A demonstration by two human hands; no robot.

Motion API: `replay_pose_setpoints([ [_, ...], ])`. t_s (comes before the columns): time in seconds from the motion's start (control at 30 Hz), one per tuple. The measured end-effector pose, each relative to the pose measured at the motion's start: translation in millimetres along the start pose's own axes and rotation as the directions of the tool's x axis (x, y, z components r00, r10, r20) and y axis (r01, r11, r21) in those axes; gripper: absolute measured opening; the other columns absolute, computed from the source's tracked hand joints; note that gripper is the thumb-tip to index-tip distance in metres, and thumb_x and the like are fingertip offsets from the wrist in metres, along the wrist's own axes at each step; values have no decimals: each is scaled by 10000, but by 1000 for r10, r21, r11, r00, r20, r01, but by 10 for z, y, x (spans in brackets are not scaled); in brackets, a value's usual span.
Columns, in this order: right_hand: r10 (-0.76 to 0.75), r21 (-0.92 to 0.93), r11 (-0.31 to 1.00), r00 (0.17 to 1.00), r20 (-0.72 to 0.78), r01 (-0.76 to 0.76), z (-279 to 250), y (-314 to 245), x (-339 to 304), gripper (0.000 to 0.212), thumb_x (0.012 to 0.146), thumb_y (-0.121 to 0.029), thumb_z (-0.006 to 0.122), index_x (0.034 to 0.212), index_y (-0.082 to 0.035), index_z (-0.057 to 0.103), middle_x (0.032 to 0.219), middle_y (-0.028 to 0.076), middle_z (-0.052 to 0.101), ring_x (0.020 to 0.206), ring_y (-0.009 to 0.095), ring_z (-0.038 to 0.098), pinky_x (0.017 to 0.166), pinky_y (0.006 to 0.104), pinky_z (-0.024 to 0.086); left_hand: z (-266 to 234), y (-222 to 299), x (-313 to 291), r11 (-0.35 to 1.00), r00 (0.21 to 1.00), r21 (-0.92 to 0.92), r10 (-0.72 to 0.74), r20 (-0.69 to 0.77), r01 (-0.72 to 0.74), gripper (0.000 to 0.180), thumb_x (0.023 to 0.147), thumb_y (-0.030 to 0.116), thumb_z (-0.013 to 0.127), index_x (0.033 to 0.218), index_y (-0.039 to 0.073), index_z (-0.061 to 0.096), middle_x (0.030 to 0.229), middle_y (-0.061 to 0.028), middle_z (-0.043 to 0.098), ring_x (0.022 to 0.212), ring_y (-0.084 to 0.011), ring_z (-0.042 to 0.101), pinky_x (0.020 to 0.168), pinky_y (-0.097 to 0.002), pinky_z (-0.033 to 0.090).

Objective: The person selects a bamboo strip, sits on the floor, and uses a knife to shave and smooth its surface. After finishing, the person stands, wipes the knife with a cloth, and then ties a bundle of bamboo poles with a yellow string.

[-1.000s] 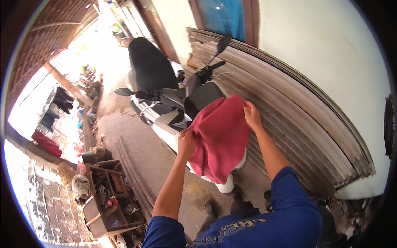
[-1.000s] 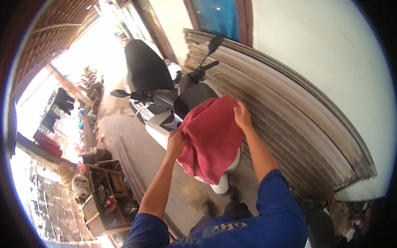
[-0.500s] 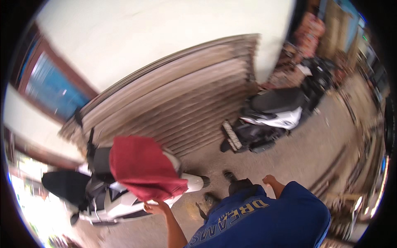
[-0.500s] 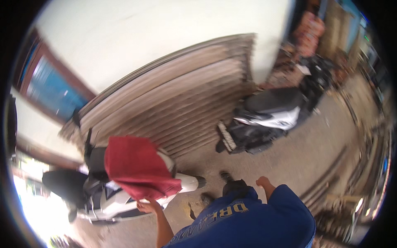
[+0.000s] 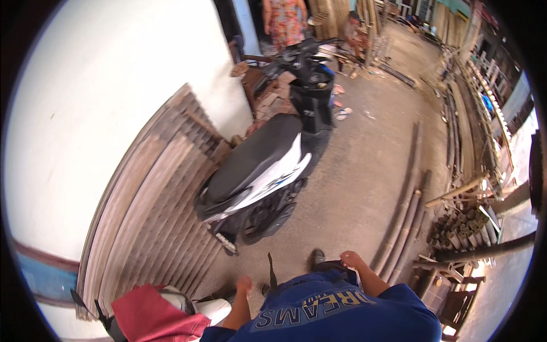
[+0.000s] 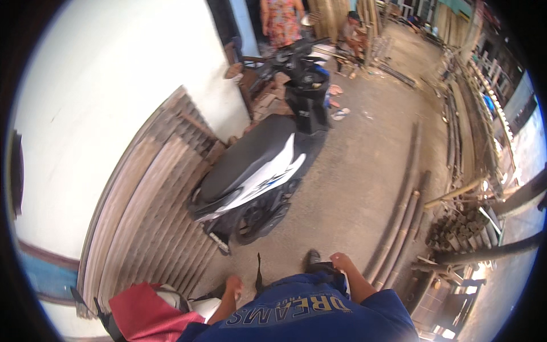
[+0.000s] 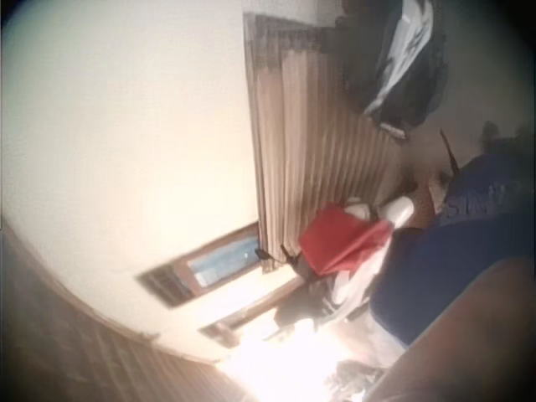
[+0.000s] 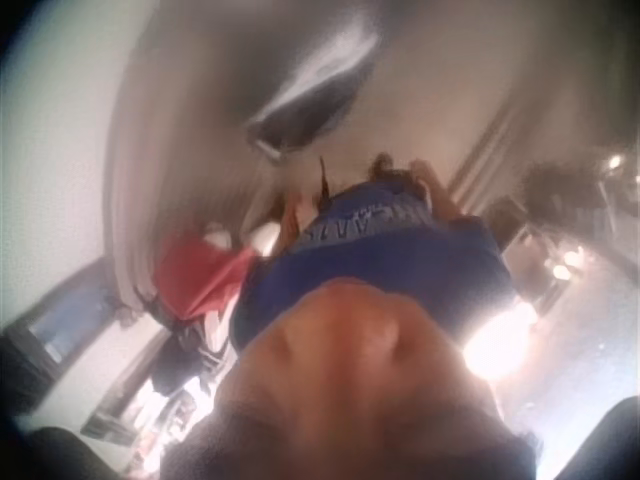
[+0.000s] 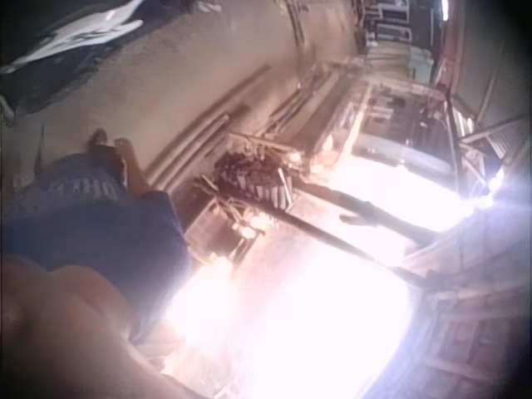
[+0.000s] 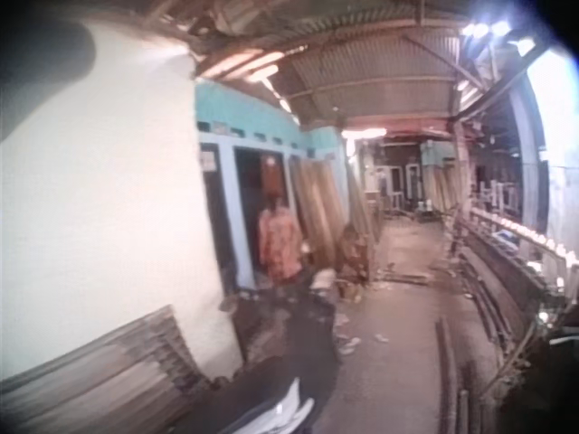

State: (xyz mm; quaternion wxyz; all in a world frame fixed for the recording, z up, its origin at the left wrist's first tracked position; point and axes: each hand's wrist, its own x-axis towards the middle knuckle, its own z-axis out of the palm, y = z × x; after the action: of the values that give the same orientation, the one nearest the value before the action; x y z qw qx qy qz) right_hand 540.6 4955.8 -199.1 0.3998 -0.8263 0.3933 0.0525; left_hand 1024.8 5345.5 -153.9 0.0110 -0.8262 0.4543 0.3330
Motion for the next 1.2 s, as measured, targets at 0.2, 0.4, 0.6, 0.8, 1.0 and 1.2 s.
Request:
replay_pose_setpoints([
  [0.2, 567, 396, 811, 744, -353, -430, -2031, 507, 177, 296, 981, -275, 616, 1090, -28, 736, 833, 132, 744, 701, 216, 727, 679, 373, 572, -1741, 2034, 1929, 598, 896, -801, -333, -295, -42, 331, 960, 321, 618, 914, 3, 695, 840, -142, 713, 798, -336, 696, 741, -474, 544],
  [0.4, 659, 587, 726, 607, -444, -359, -2603, 958, 843, 312, 996, -263, 620, 1129, -1, 726, 804, 119, 741, 675, 204, 708, 634, 373, 560, -2398, 3361, 3184, 921, 973, -383, -150, -174, 74, 469, 963, 447, 594, 988, 3, 740, 971, -248, 736, 979, -428, 710, 867, -490, 542],
  [0.6, 546, 277, 811, 836, -46, -515, -2742, 1072, 1563, 363, 978, -328, 628, 1161, -31, 726, 822, 126, 747, 753, 255, 723, 784, 387, 557, -1631, 3118, 4628, 986, 990, -97, -138, 4, 138, 560, 962, 514, 563, 991, -10, 761, 1046, -259, 744, 1030, -434, 710, 930, -493, 556],
  [0.8, 166, -53, 984, 984, -60, -169, -3656, 2189, 1484, 295, 1024, -334, 560, 999, -65, 678, 969, 68, 716, 769, 252, 683, 727, 366, 549, -2750, 4272, 5498, 919, 986, -372, -157, -50, 128, 366, 935, 313, 570, 904, -14, 732, 1045, -263, 732, 1052, -450, 691, 891, -555, 551],
  [1.0, 739, 719, 276, 619, 265, -638, -5425, 2717, 2825, 343, 1038, -454, 561, 1065, -123, 646, 862, 18, 650, 653, 154, 613, 517, 259, 461, -3555, 5395, 6668, 825, 947, -564, -214, -241, 43, 372, 980, 336, 549, 982, 1, 712, 1034, -256, 723, 1025, -452, 682, 899, -539, 544],
  [1.2, 695, 731, 485, 719, 10, -479, -7145, 3235, 4580, 325, 1024, -358, 566, 1163, -86, 679, 1021, 32, 719, 685, 127, 641, 519, 254, 444, -3861, 6864, 7906, 770, 968, -624, -237, -84, 134, 385, 958, 391, 622, 1124, 68, 750, 1131, -188, 755, 1120, -384, 700, 969, -461, 548],
])
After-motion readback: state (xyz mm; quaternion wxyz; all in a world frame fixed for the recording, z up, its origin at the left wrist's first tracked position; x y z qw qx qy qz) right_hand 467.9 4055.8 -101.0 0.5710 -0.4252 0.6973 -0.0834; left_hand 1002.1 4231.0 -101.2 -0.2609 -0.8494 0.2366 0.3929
